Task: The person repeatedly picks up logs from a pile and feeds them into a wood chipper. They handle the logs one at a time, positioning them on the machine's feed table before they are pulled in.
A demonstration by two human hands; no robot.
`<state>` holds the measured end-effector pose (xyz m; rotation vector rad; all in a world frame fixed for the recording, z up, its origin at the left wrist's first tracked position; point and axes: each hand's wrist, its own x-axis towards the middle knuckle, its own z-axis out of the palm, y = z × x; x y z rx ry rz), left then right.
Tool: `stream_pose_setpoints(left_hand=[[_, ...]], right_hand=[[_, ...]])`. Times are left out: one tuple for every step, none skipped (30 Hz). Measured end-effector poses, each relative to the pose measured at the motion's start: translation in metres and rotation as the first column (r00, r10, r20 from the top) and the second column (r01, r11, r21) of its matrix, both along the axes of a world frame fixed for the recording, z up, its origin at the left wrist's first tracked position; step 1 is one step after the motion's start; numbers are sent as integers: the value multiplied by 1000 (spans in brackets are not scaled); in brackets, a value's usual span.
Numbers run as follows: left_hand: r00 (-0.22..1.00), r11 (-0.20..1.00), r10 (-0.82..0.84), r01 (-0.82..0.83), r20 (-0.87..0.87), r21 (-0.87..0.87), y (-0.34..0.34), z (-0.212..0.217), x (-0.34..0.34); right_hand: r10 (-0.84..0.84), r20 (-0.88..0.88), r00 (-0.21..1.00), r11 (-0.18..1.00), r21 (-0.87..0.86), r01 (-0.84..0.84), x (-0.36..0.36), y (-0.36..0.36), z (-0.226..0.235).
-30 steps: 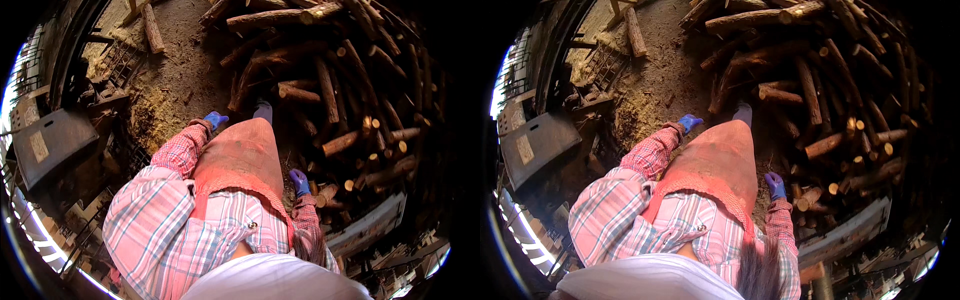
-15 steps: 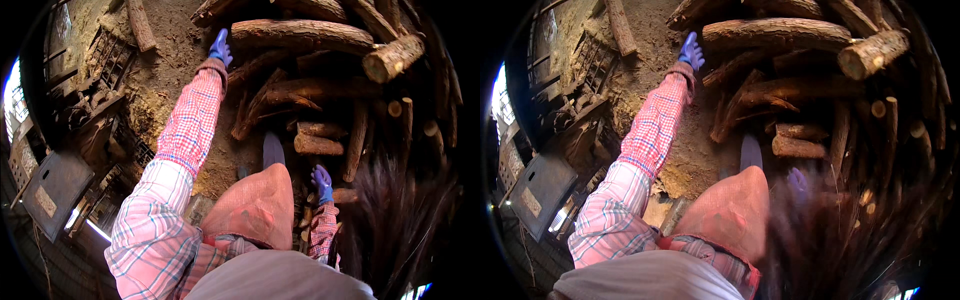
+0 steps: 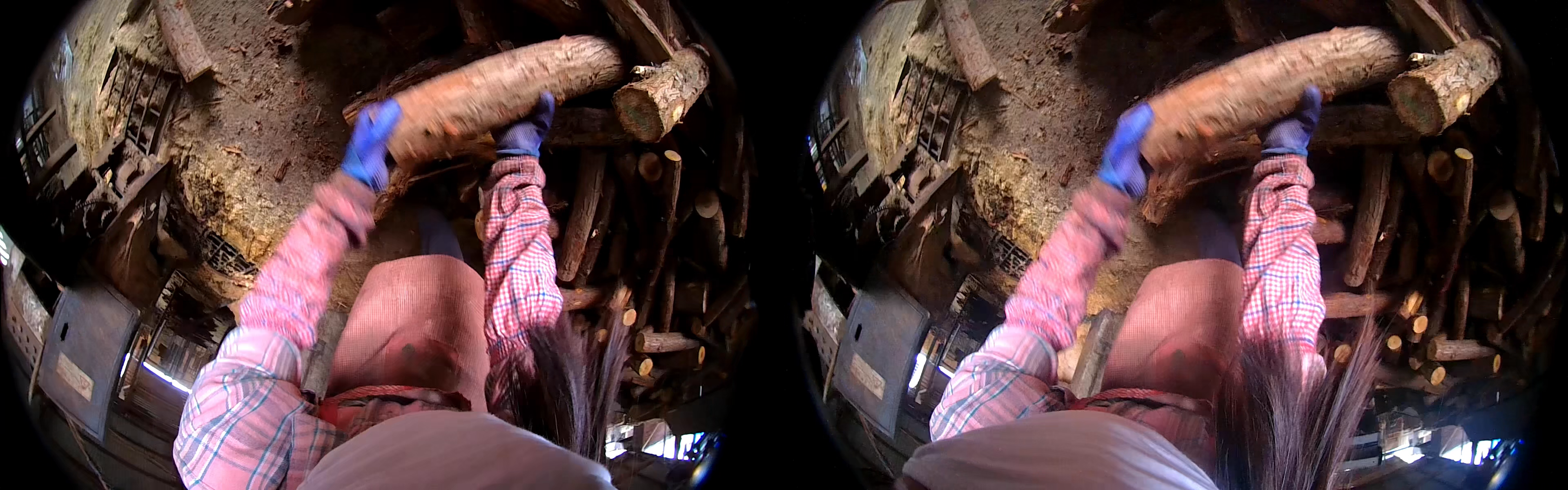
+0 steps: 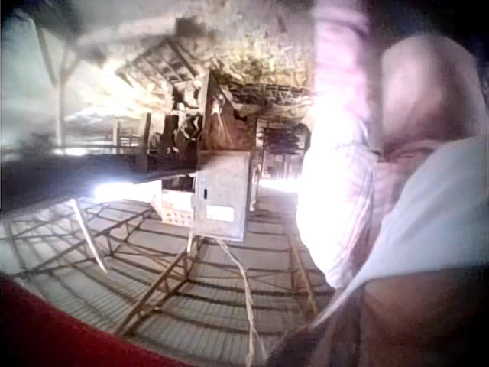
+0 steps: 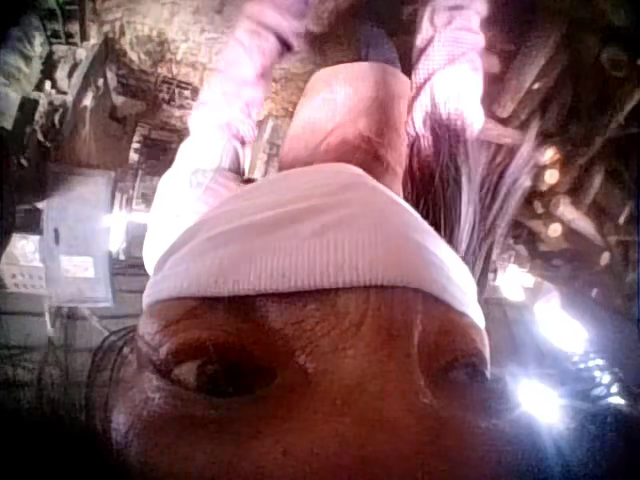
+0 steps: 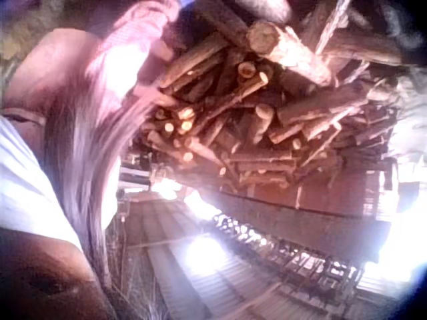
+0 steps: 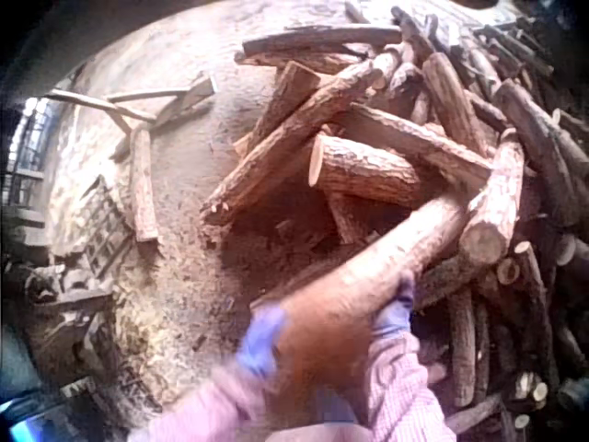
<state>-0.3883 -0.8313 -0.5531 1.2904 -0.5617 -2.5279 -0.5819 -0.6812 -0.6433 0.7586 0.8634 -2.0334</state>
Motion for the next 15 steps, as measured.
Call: stream_pose_setpoints(left_hand=[[977,989,24,7,213,-146,36,19,17],[888,963,93,34,450,-266,72,30,41],[903,966,116,-4,414,-260,100,43,64],[855,985,117,-34,505,-171,116,93,65],[858,992,42,26,512,-124,129,120,91],[802,967,-27,173,597,-189,151,141,121],[762,940,-135,300,633,-160,163,162,152],[721,910,-234,399,652,-115,171,191,180],[739,915,-210,379,640,-137,192,199,217],[745,962,-207,273,634,-7,207,209,247],[698,967,-191,257,691,8,221,221,278],[691,958,-188,286,698,-26,228,238,299],[682,947,-185,317,708,-58,232,250,319],[673,936,-173,339,720,-91,237,257,336],[661,921,-163,368,733,-127,239,264,356]], right_hand=[[-99,-69,993,993,-69,94,6,9,0],[-79,61,995,958,-272,93,30,-3,41],[-40,52,998,990,-132,47,48,7,60],[-14,-150,989,991,126,34,72,54,12],[-2,219,976,983,-176,41,92,50,58],[92,188,978,994,-73,-79,119,63,75],[129,427,895,962,-271,-9,149,76,90],[89,469,878,994,-92,-52,175,69,136],[109,469,876,986,-162,-35,203,79,154],[119,472,873,985,-169,-43,230,81,176],[110,540,835,970,-243,29,254,89,195],[104,435,894,979,-204,-15,279,102,203],[96,328,940,988,-149,-49,304,114,208],[81,248,965,992,-112,-54,328,125,215],[43,213,976,994,-106,-21,343,131,222]])
